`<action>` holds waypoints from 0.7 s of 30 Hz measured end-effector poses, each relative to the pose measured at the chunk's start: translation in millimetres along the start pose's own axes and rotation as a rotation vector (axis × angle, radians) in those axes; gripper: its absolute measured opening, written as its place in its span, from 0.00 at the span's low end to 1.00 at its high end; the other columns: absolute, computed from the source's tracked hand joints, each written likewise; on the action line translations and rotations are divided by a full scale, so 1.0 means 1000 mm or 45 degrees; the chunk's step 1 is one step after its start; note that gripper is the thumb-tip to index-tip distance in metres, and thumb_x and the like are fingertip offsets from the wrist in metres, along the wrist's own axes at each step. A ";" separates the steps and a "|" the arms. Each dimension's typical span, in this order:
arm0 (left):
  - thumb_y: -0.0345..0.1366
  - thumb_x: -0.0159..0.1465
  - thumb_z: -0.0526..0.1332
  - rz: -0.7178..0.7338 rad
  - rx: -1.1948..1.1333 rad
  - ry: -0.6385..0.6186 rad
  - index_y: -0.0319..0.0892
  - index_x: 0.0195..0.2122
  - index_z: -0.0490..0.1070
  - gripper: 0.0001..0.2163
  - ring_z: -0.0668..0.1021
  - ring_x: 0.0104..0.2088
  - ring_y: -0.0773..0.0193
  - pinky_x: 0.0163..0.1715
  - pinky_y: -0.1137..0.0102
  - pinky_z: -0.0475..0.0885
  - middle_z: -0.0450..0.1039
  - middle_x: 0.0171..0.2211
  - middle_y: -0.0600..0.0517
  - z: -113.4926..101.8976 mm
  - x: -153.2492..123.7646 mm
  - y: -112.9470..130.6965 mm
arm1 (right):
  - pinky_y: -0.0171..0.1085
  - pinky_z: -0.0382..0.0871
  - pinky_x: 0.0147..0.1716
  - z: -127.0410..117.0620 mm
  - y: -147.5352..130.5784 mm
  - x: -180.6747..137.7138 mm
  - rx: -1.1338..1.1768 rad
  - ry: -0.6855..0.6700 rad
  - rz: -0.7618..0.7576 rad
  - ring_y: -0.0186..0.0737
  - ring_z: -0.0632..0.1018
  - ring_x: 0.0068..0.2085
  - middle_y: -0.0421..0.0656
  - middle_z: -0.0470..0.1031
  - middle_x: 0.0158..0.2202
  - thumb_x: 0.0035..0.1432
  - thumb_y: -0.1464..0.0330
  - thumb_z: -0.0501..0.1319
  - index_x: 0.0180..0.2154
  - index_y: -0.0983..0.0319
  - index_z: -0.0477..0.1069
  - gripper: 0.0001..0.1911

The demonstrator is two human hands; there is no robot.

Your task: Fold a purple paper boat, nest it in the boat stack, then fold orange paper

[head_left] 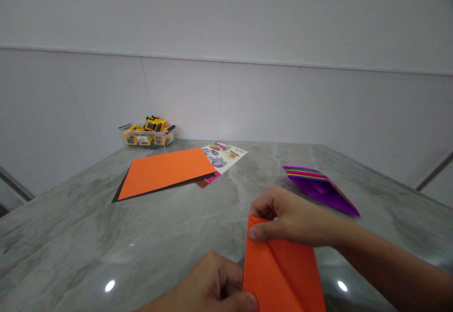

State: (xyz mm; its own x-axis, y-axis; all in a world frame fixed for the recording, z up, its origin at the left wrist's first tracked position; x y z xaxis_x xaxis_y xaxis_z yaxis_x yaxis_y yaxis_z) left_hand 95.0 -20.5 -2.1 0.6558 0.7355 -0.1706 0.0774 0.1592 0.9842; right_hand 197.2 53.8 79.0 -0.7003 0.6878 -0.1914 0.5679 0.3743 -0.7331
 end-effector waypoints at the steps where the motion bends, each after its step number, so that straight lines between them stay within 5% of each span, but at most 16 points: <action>1: 0.59 0.55 0.59 -0.002 -0.004 -0.020 0.40 0.19 0.59 0.25 0.52 0.16 0.76 0.16 0.73 0.43 0.50 0.15 0.60 0.002 0.000 0.002 | 0.30 0.48 0.19 0.000 0.001 0.001 0.004 0.007 0.007 0.27 0.57 0.21 0.32 0.55 0.18 0.51 0.66 0.63 0.21 0.65 0.68 0.11; 7: 0.52 0.58 0.59 -0.058 0.017 -0.009 0.40 0.20 0.60 0.21 0.53 0.16 0.75 0.17 0.73 0.44 0.51 0.16 0.59 0.001 -0.003 0.011 | 0.30 0.48 0.19 0.005 0.004 0.002 0.010 0.145 -0.012 0.28 0.57 0.22 0.33 0.55 0.18 0.50 0.66 0.62 0.20 0.64 0.65 0.13; 15: 0.49 0.55 0.61 -0.138 -0.092 0.029 0.38 0.20 0.65 0.18 0.60 0.17 0.74 0.18 0.76 0.55 0.59 0.17 0.57 -0.009 0.002 -0.011 | 0.30 0.49 0.20 0.004 0.011 0.009 -0.124 0.255 -0.052 0.28 0.57 0.21 0.33 0.53 0.17 0.53 0.64 0.62 0.18 0.64 0.63 0.16; 18: 0.47 0.52 0.63 -0.166 -0.206 0.130 0.35 0.22 0.69 0.17 0.66 0.17 0.73 0.20 0.77 0.61 0.66 0.19 0.53 -0.012 0.004 -0.012 | 0.31 0.56 0.22 0.003 0.012 0.012 -0.230 0.325 -0.072 0.30 0.64 0.23 0.35 0.62 0.18 0.55 0.64 0.60 0.21 0.65 0.69 0.15; 21: 0.43 0.51 0.64 -0.178 -0.373 0.278 0.35 0.24 0.69 0.14 0.71 0.19 0.70 0.22 0.75 0.66 0.69 0.19 0.51 -0.016 0.006 -0.011 | 0.38 0.67 0.39 0.003 0.007 0.008 -0.389 0.588 -0.184 0.40 0.75 0.36 0.44 0.76 0.33 0.58 0.67 0.58 0.35 0.64 0.76 0.10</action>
State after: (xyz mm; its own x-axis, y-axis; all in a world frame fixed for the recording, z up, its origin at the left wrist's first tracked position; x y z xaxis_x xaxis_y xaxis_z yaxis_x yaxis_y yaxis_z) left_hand 86.4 -7.2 -15.1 0.4762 0.8113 -0.3392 -0.0836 0.4257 0.9010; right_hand 193.7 60.1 70.6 -0.5574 0.7909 0.2526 0.6276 0.6005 -0.4956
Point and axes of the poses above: each hand's wrist, its own x-axis towards the middle knuckle, its own z-axis out of the palm, y = z × x, the point moved 6 cm from there along x, towards the middle knuckle
